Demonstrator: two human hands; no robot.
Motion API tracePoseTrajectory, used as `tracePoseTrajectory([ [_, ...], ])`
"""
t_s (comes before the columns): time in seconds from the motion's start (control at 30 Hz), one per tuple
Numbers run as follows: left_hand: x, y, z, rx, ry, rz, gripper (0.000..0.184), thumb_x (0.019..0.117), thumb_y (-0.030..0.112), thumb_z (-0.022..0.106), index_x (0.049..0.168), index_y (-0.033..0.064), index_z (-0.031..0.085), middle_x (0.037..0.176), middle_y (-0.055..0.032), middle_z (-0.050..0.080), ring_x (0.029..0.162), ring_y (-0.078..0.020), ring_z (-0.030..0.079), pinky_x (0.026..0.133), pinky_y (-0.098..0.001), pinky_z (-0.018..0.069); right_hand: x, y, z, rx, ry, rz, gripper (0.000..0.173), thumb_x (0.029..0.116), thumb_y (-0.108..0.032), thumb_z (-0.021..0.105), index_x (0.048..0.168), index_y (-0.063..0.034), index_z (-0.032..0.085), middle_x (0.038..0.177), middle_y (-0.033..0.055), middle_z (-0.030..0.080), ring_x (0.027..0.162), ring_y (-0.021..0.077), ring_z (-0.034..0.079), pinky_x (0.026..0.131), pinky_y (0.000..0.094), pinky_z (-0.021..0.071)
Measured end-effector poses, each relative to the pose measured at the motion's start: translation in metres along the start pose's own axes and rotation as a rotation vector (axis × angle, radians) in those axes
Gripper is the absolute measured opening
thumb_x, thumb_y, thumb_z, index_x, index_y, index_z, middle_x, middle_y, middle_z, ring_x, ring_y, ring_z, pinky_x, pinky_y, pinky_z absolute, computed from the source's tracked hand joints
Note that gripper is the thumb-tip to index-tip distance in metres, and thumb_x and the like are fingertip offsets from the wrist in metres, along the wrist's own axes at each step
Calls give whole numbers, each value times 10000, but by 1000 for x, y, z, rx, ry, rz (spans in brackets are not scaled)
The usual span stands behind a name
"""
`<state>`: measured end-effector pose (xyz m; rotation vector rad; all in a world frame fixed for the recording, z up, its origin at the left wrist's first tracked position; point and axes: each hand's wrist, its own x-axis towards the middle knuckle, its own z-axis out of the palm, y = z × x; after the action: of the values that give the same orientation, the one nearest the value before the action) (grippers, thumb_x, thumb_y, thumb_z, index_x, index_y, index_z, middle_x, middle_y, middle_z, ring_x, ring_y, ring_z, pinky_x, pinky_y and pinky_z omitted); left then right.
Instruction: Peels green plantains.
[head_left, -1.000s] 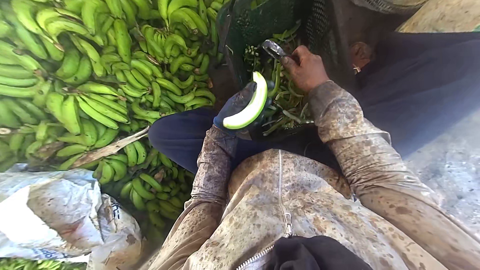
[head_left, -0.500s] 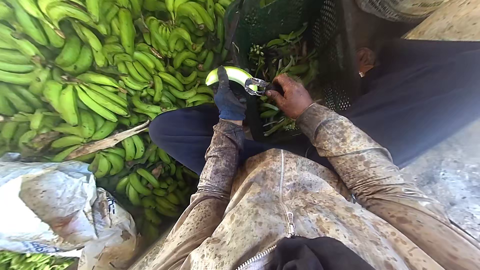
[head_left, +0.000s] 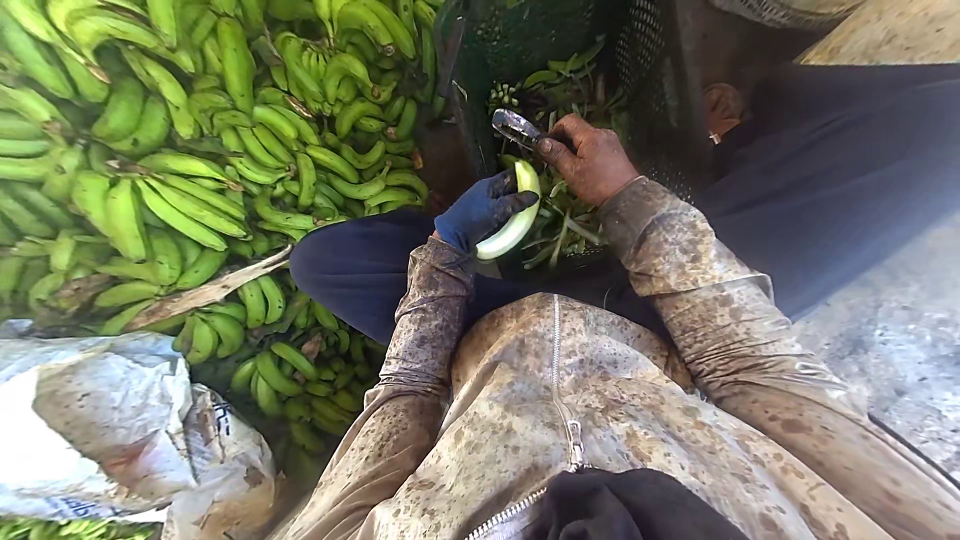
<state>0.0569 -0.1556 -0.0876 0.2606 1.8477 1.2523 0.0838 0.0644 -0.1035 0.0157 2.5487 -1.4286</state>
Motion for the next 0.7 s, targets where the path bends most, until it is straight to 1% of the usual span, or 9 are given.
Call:
tracePoseTrajectory([
  [0.1, 4, -6, -2, -118, 143, 83, 425, 910, 192, 757, 1257, 3, 600, 1047, -97, 727, 911, -153, 722, 853, -346, 612, -6, 4, -4, -55, 57, 6, 449, 1057, -452, 549, 1224, -41, 618, 1111, 166, 690, 1046, 290, 683, 970, 502, 523],
  [0.23, 3, 2, -5, 28, 95, 70, 347, 900, 188, 775, 1186, 31, 659, 999, -57, 738, 880, -101, 714, 838, -306, 606, -14, -1, 0, -196, 6, 2, 499, 1026, -484, 591, 1275, -52, 622, 1259, 199, 664, 1155, 390, 659, 987, 622, 498],
  [0.3, 4, 3, -6, 126, 4, 20, 361, 929, 201, 747, 1232, 43, 631, 1029, -53, 722, 894, -84, 700, 847, -292, 593, -11, -3, 3, -189, -19, 80, 506, 1030, -510, 570, 1277, -71, 625, 1259, 190, 663, 1157, 391, 654, 981, 634, 495],
  [0.4, 4, 0, -9, 136, -32, -24, 362, 941, 194, 728, 1251, 40, 620, 1034, -63, 719, 881, -91, 699, 830, -292, 594, -12, -4, 10, -152, -38, 164, 500, 1040, -523, 541, 1242, -74, 632, 1197, 186, 676, 1140, 372, 656, 968, 618, 504],
  [0.47, 2, 4, -6, 162, -86, -53, 384, 934, 203, 733, 1264, 42, 616, 1039, -75, 717, 878, -109, 698, 823, -309, 592, -8, -9, 13, -186, -12, 265, 535, 1062, -522, 491, 1282, -47, 604, 1241, 219, 659, 1171, 407, 646, 970, 634, 500],
  [0.53, 0, 3, 8, 171, -210, -60, 476, 898, 198, 752, 1323, 53, 593, 1087, -82, 717, 915, -121, 698, 843, -326, 590, 1, -1, 15, -203, 4, 449, 583, 1085, -518, 418, 1375, -33, 561, 1293, 262, 647, 1213, 453, 634, 979, 663, 498],
  [0.57, 2, 0, 16, 110, -213, -49, 500, 902, 202, 751, 1351, 60, 584, 1112, -85, 718, 937, -130, 704, 857, -329, 593, 7, 8, 11, -167, 6, 513, 600, 1088, -523, 402, 1388, -29, 563, 1312, 271, 638, 1243, 454, 617, 1005, 665, 484],
  [0.63, 6, -15, 23, -219, -47, -19, 499, 957, 146, 677, 1425, 40, 536, 1172, -142, 693, 964, -210, 705, 861, -387, 605, 9, 19, 7, -68, 9, 531, 612, 1094, -520, 392, 1344, -1, 597, 1326, 270, 626, 1283, 427, 589, 1063, 635, 445],
  [0.7, 17, -24, 14, -657, 153, 87, 383, 1054, 174, 492, 1414, 44, 504, 1122, -167, 675, 931, -276, 691, 808, -456, 605, 7, 17, 3, -20, 33, 452, 609, 1092, -524, 400, 1330, 1, 596, 1290, 261, 641, 1251, 411, 607, 1063, 609, 449],
])
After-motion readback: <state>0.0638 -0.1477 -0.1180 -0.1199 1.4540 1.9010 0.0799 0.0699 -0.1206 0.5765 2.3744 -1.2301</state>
